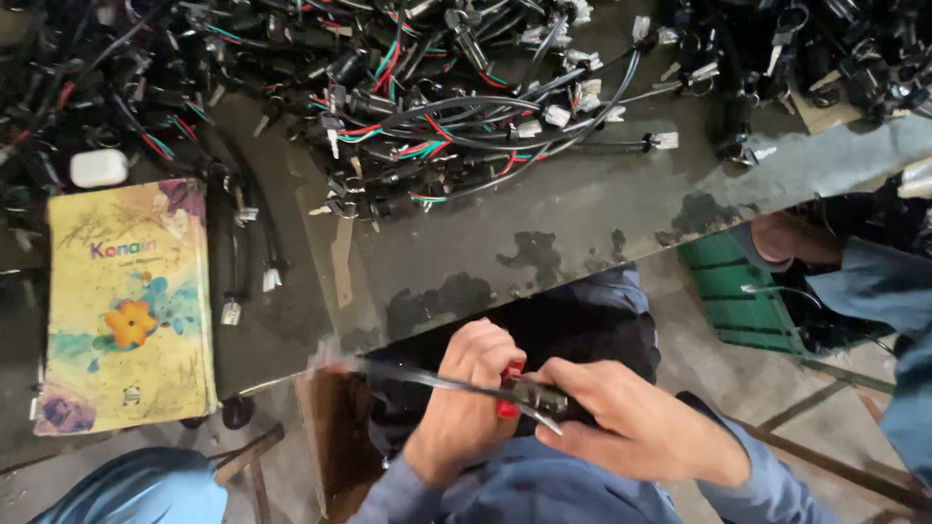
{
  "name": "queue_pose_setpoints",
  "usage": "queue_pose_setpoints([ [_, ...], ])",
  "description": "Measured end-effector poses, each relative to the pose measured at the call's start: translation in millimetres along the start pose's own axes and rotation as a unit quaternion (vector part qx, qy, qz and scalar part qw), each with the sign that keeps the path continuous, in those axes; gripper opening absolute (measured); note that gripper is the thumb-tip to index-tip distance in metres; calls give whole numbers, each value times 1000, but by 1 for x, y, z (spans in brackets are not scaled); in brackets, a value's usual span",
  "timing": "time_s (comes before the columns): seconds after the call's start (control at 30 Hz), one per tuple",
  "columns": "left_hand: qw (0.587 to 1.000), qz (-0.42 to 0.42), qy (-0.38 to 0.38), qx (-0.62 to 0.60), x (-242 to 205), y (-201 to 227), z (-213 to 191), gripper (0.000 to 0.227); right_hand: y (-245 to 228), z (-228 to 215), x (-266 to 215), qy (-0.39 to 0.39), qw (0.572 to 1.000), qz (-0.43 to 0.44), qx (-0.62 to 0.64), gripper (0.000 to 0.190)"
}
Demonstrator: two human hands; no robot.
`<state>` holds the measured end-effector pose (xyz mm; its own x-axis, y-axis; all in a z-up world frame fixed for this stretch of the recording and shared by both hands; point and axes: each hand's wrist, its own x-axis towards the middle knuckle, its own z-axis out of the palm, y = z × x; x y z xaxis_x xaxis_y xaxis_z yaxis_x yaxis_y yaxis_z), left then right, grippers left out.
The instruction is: The person repeatedly picks up ignition switch assemblies from a pile on a table, uses red-handled pliers to strip the outer sheathing from the wires, and then discards the processed units. The task involves handling multiple similar components in a repetitive manner.
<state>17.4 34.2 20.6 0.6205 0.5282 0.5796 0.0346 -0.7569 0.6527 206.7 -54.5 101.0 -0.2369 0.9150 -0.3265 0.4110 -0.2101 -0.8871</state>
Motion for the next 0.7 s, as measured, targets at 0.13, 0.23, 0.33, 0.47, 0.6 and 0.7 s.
queue_pose_setpoints([
  [0.13, 999, -14, -13, -34, -8, -12, 3, 35, 8, 3, 0, 9, 995, -86, 50, 23],
  [0.23, 988, -151, -5, -41, -42, -15, 22, 34, 31, 24, 16, 170, 979, -72, -88, 27],
  [0.33, 906, -411, -97, -37, -73, -22, 48, 26, 55, 47, 44, 187, 964, 10, -187, 32],
  [0.47, 914, -392, -101, -10, -80, -21, 35, 34, 45, 29, 45, 76, 996, -22, -35, 29],
  [0.6, 955, -269, -119, 46, -43, -19, -20, 23, 28, -52, 13, 268, 961, -47, -49, 16],
  [0.7, 964, -159, -126, 169, 10, -29, -41, 24, 32, -59, 11, 651, 719, -137, -203, 39],
])
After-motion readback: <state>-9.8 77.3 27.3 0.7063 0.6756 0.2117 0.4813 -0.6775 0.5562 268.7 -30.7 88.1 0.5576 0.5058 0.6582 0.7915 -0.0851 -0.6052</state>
